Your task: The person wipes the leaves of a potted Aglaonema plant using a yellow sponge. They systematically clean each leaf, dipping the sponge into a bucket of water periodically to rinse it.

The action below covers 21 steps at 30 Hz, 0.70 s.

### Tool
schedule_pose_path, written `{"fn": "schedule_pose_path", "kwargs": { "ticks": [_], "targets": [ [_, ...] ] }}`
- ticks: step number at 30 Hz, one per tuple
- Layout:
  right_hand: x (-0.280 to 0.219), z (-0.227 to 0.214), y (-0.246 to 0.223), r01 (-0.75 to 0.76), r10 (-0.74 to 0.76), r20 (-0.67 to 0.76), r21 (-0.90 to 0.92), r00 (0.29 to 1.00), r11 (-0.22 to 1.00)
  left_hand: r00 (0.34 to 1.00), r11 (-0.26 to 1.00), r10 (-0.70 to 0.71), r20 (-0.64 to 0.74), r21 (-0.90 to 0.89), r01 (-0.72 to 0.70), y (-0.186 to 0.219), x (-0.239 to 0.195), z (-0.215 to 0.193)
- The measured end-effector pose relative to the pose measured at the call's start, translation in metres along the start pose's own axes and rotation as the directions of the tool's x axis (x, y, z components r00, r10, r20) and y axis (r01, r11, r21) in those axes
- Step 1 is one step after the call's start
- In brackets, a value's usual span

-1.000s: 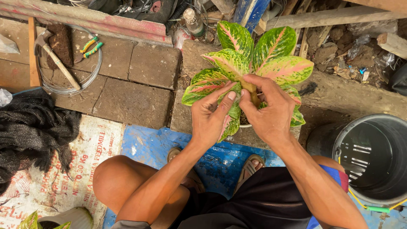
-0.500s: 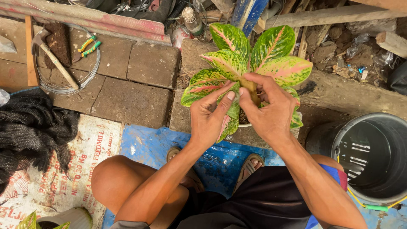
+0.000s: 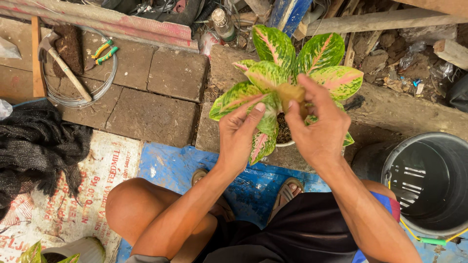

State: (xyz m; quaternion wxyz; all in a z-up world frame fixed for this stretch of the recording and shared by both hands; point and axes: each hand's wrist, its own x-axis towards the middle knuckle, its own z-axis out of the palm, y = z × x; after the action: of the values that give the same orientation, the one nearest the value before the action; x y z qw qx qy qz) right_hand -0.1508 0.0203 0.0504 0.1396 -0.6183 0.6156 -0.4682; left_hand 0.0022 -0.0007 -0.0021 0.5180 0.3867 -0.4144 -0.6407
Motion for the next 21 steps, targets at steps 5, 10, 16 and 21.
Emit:
{"fn": "schedule_pose_path", "kwargs": {
  "ticks": [5, 10, 16, 21],
  "targets": [
    [-0.008, 0.006, -0.011, 0.225, -0.213, 0.095, -0.135, 0.972, 0.965, 0.967, 0.88, -0.227, 0.115, -0.4, 0.254, 0.002, -0.011, -0.002],
    [-0.015, 0.002, -0.028, 0.226, -0.22, 0.07, -0.097, 0.973, 0.969, 0.94, 0.826, -0.236, 0.246, -0.459, 0.327, 0.013, -0.022, -0.002],
    [-0.016, -0.008, -0.033, -0.099, 0.091, 0.098, 0.081, 0.991, 0.992, 0.903, 0.979, -0.028, 0.429, 0.194, -0.062, 0.033, -0.021, -0.001],
    [-0.013, -0.01, -0.019, -0.342, 0.264, 0.219, 0.54, 0.939, 0.769, 0.91, 0.763, 0.126, 0.396, 0.548, -0.344, 0.036, -0.018, 0.01]
  ]
}}
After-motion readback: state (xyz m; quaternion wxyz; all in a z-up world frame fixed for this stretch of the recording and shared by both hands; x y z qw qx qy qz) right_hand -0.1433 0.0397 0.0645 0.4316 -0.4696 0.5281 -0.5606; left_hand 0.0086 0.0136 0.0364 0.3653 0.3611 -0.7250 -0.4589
